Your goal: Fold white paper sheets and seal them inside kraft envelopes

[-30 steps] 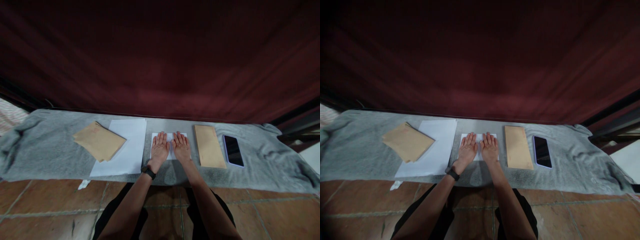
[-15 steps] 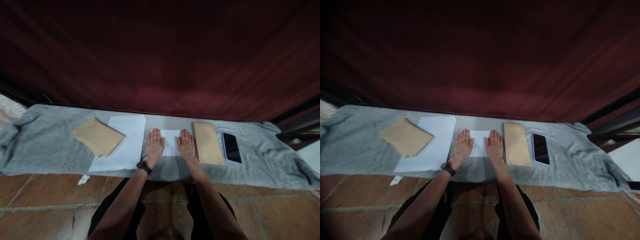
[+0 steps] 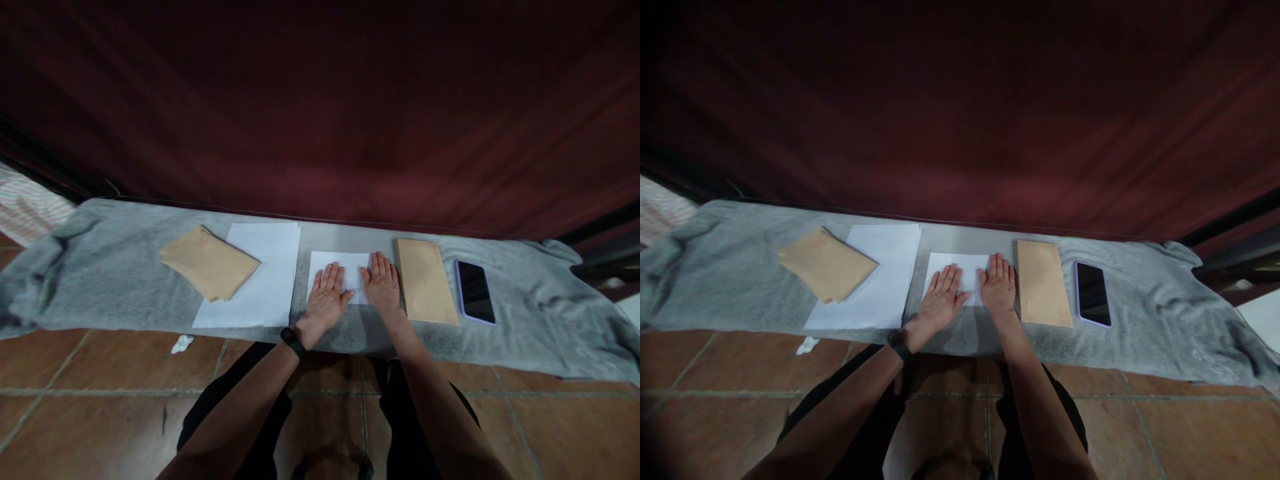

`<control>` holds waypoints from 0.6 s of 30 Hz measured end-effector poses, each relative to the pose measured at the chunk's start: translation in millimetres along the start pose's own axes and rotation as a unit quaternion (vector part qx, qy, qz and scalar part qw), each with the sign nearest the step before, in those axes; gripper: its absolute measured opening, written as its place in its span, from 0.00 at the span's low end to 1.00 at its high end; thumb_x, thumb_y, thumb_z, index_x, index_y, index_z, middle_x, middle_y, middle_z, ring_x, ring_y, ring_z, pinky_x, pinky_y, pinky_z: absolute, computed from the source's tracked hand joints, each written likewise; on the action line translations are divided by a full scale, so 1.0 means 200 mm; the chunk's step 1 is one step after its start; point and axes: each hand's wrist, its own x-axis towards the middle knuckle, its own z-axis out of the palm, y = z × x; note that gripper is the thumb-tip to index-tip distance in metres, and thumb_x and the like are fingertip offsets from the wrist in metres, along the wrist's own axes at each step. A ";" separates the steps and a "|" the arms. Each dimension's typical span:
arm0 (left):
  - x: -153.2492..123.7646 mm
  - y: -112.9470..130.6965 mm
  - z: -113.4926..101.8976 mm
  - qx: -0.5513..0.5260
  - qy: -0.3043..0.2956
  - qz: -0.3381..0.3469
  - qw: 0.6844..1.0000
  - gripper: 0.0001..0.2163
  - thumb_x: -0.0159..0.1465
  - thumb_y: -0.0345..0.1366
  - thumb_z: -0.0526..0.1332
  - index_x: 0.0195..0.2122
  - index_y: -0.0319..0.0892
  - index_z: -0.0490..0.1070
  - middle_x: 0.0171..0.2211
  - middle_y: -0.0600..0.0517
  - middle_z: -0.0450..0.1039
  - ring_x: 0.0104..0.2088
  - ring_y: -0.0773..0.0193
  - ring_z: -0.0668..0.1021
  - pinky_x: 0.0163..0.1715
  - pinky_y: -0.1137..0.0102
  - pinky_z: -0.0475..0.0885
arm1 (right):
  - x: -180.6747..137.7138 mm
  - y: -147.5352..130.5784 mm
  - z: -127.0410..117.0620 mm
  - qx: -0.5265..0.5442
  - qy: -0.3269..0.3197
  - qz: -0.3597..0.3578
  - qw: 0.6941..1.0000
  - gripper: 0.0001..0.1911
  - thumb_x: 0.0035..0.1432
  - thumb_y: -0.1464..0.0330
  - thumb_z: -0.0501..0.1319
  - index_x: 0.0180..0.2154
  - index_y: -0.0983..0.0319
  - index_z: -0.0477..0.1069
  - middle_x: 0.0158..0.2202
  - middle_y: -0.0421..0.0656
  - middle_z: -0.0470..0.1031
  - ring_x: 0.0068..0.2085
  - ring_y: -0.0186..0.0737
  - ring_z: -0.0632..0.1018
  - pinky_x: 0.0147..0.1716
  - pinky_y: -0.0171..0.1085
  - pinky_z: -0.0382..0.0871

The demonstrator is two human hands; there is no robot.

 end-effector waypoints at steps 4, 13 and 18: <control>-0.03 -0.04 -0.01 -0.001 0.000 0.009 1.000 0.29 0.75 0.48 0.43 0.71 0.38 0.52 0.73 0.43 0.49 0.73 0.53 0.52 0.71 0.51 0.49 | 0.00 0.00 0.00 -0.002 0.002 -0.002 1.000 0.33 0.73 0.56 0.43 0.68 0.72 0.57 0.68 0.59 0.61 0.67 0.58 0.64 0.64 0.56 0.58; -0.18 -0.03 -0.02 -0.030 0.006 0.111 0.993 0.25 0.75 0.46 0.44 0.70 0.46 0.55 0.73 0.51 0.50 0.73 0.54 0.52 0.71 0.51 0.45 | 0.00 0.01 -0.03 -0.010 -0.006 -0.027 1.000 0.35 0.73 0.56 0.40 0.68 0.74 0.56 0.67 0.62 0.61 0.66 0.60 0.65 0.63 0.58 0.60; -0.25 -0.03 -0.05 -0.046 0.005 0.146 0.988 0.28 0.75 0.50 0.45 0.70 0.41 0.54 0.73 0.47 0.50 0.72 0.54 0.52 0.71 0.52 0.45 | -0.01 0.01 -0.04 -0.019 -0.007 -0.033 0.999 0.34 0.73 0.57 0.41 0.67 0.74 0.57 0.67 0.62 0.62 0.66 0.60 0.65 0.63 0.58 0.61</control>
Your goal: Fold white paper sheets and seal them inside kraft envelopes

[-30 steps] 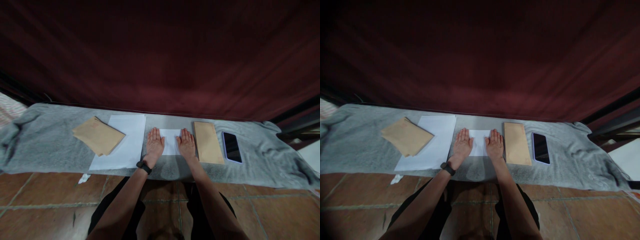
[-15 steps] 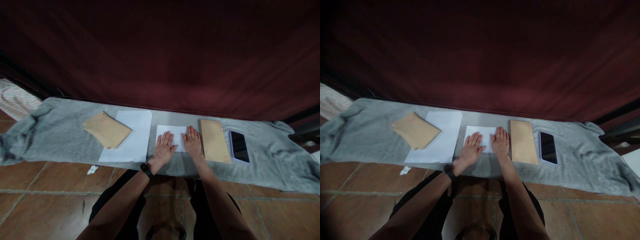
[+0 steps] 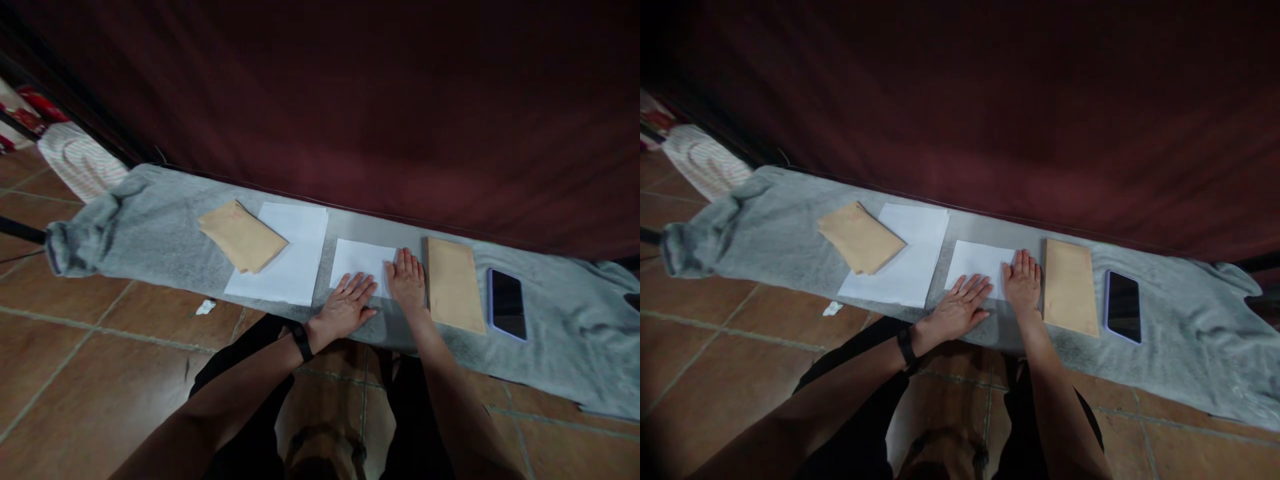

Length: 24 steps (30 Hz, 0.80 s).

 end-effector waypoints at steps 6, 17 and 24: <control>-0.06 0.00 0.00 -0.009 0.018 0.019 1.000 0.31 0.73 0.53 0.48 0.70 0.37 0.54 0.72 0.43 0.52 0.72 0.53 0.54 0.70 0.54 0.47 | 0.00 -0.01 -0.02 0.014 0.002 0.017 1.000 0.34 0.72 0.56 0.43 0.67 0.73 0.57 0.67 0.62 0.61 0.67 0.61 0.64 0.63 0.59 0.60; -0.11 -0.01 0.01 -0.005 0.003 0.026 1.000 0.30 0.71 0.55 0.52 0.61 0.35 0.68 0.61 0.39 0.71 0.65 0.50 0.69 0.66 0.56 0.57 | -0.07 -0.30 -0.22 0.329 -0.239 -0.261 0.875 0.23 0.73 0.56 0.47 0.61 0.54 0.70 0.64 0.42 0.69 0.67 0.41 0.66 0.70 0.52 0.54; -0.12 0.02 -0.02 -0.011 -0.029 -0.002 1.000 0.31 0.71 0.56 0.51 0.65 0.36 0.64 0.66 0.40 0.64 0.68 0.50 0.62 0.69 0.54 0.49 | -0.07 -0.30 -0.20 0.228 -0.252 -0.265 0.902 0.25 0.74 0.57 0.43 0.66 0.53 0.62 0.70 0.40 0.59 0.71 0.41 0.59 0.71 0.53 0.50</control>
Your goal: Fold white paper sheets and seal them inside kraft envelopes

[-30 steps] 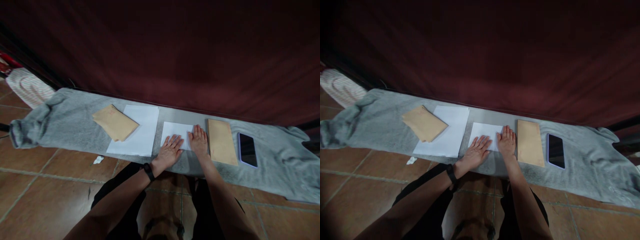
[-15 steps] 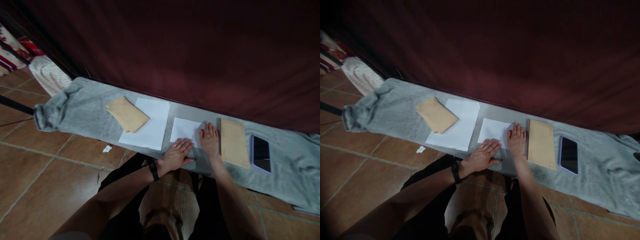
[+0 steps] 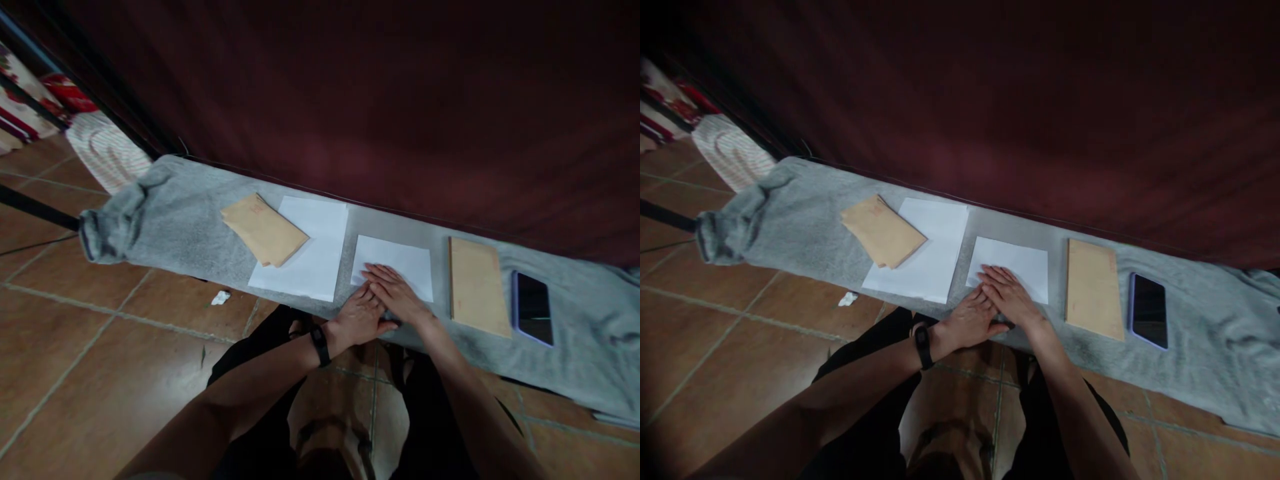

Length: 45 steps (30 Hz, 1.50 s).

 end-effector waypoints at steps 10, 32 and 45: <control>0.01 0.03 -0.03 -0.008 -0.022 -0.009 1.000 0.33 0.71 0.58 0.47 0.68 0.39 0.60 0.69 0.42 0.60 0.71 0.46 0.56 0.70 0.43 0.39 | 0.12 0.07 -0.04 -0.057 0.015 0.025 0.998 0.26 0.75 0.59 0.41 0.68 0.55 0.59 0.72 0.40 0.55 0.72 0.38 0.57 0.72 0.49 0.47; 0.01 0.06 0.00 -0.010 -0.026 -0.033 0.999 0.35 0.70 0.60 0.46 0.68 0.39 0.61 0.67 0.41 0.63 0.70 0.43 0.57 0.68 0.38 0.43 | 0.24 0.01 -0.05 -0.061 0.001 0.017 0.998 0.27 0.75 0.58 0.42 0.70 0.58 0.55 0.72 0.39 0.53 0.72 0.38 0.55 0.72 0.43 0.45; 0.02 0.07 -0.01 0.012 -0.024 -0.036 0.999 0.34 0.70 0.59 0.47 0.67 0.41 0.63 0.64 0.40 0.67 0.69 0.41 0.59 0.68 0.36 0.39 | 0.27 0.03 -0.01 -0.068 -0.024 0.032 0.997 0.27 0.75 0.57 0.42 0.70 0.56 0.55 0.73 0.39 0.50 0.73 0.38 0.53 0.72 0.46 0.44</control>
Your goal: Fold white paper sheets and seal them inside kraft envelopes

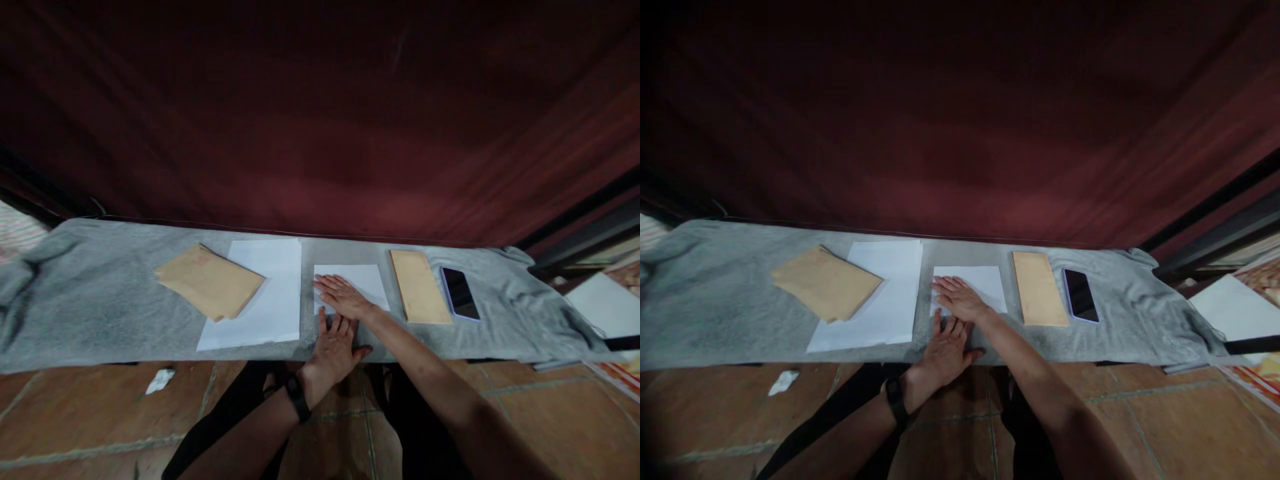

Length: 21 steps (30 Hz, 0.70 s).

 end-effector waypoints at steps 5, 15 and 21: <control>0.01 0.00 0.01 -0.007 -0.005 0.003 1.000 0.35 0.70 0.60 0.45 0.70 0.42 0.56 0.69 0.41 0.59 0.71 0.41 0.55 0.67 0.34 0.38 | 0.10 0.05 0.01 -0.024 0.029 0.047 0.998 0.29 0.75 0.58 0.41 0.70 0.63 0.53 0.73 0.44 0.49 0.73 0.39 0.52 0.72 0.45 0.44; 0.03 0.00 0.00 -0.002 -0.013 0.003 1.000 0.32 0.72 0.57 0.44 0.70 0.42 0.56 0.70 0.43 0.56 0.72 0.44 0.53 0.66 0.33 0.45 | -0.09 0.08 -0.04 -0.021 0.092 0.161 0.982 0.33 0.74 0.57 0.37 0.70 0.68 0.52 0.73 0.50 0.49 0.73 0.44 0.51 0.72 0.48 0.46; 0.03 -0.01 0.00 0.012 -0.012 0.001 1.000 0.27 0.74 0.50 0.44 0.70 0.46 0.55 0.71 0.47 0.55 0.72 0.48 0.53 0.66 0.34 0.46 | -0.44 0.07 0.10 -0.091 0.134 0.180 0.970 0.30 0.74 0.57 0.40 0.71 0.62 0.52 0.72 0.50 0.52 0.72 0.46 0.55 0.69 0.52 0.52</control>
